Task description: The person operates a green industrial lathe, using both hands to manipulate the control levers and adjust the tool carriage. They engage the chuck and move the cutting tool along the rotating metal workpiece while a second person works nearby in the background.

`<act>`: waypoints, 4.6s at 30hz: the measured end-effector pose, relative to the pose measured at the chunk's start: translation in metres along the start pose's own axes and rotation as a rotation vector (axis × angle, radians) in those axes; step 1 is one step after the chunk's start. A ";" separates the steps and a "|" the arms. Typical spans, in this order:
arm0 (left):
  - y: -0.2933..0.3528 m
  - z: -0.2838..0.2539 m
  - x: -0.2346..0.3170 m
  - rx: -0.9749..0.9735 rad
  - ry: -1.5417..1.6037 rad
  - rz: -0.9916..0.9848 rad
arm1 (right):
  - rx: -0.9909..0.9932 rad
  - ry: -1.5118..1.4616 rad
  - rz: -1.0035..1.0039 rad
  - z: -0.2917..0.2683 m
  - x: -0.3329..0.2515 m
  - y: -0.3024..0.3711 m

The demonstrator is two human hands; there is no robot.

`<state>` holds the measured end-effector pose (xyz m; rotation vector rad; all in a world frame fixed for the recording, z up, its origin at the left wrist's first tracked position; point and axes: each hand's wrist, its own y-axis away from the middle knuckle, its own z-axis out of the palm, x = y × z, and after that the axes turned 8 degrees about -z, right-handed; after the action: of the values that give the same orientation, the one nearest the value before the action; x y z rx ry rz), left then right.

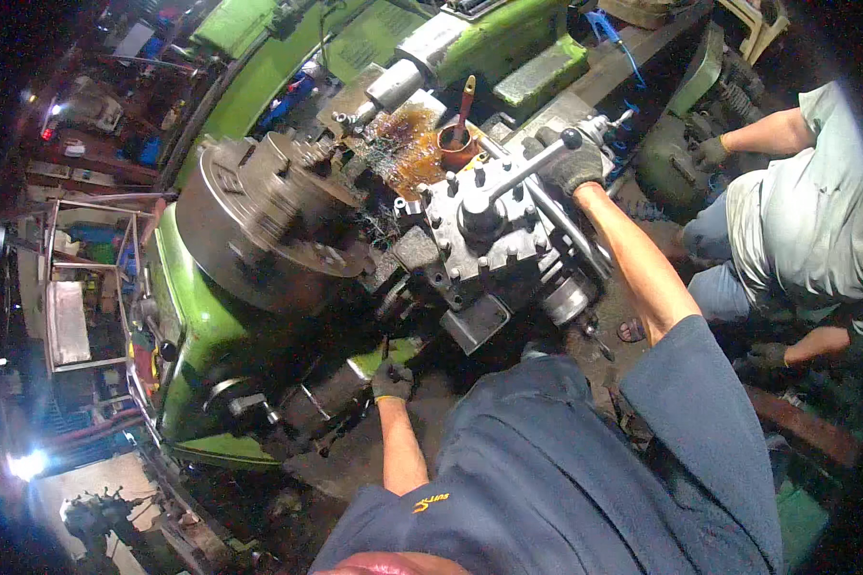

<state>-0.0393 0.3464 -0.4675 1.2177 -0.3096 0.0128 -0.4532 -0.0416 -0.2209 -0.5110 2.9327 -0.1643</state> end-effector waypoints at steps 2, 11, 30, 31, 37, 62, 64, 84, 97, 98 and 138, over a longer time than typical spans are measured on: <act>0.001 0.003 -0.003 -0.025 -0.015 0.035 | 0.062 0.019 -0.069 0.005 0.004 0.001; -0.002 -0.003 0.002 -0.014 -0.034 0.033 | 0.026 -0.085 0.060 0.019 0.012 -0.006; 0.008 0.003 -0.003 -0.007 -0.062 0.070 | 0.055 -0.147 0.069 0.011 0.007 -0.004; 0.007 0.002 -0.003 0.009 -0.061 0.065 | 0.091 -0.142 0.056 0.013 0.007 -0.003; 0.003 0.006 -0.006 0.066 0.028 0.055 | 0.215 -0.175 -0.036 0.010 0.003 -0.001; 0.006 0.009 -0.005 -0.020 0.012 0.039 | 0.128 -0.200 0.046 0.009 0.002 -0.004; 0.003 0.003 -0.004 -0.023 0.024 0.030 | 0.107 -0.197 0.042 0.006 0.001 -0.004; 0.007 0.010 -0.006 0.011 0.070 0.030 | 0.096 -0.159 0.044 0.019 0.010 -0.006; 0.006 0.002 -0.008 -0.048 0.020 0.072 | 0.105 -0.172 0.023 0.011 0.004 -0.004; 0.005 0.001 -0.008 -0.038 0.024 0.072 | 0.112 -0.200 0.025 0.010 0.002 -0.004; -0.013 -0.026 -0.013 0.016 -0.100 0.082 | 0.077 -0.271 0.066 0.018 0.007 -0.007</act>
<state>-0.0438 0.3681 -0.4905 1.2227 -0.4472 0.0257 -0.4545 -0.0520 -0.2388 -0.3910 2.6637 -0.1829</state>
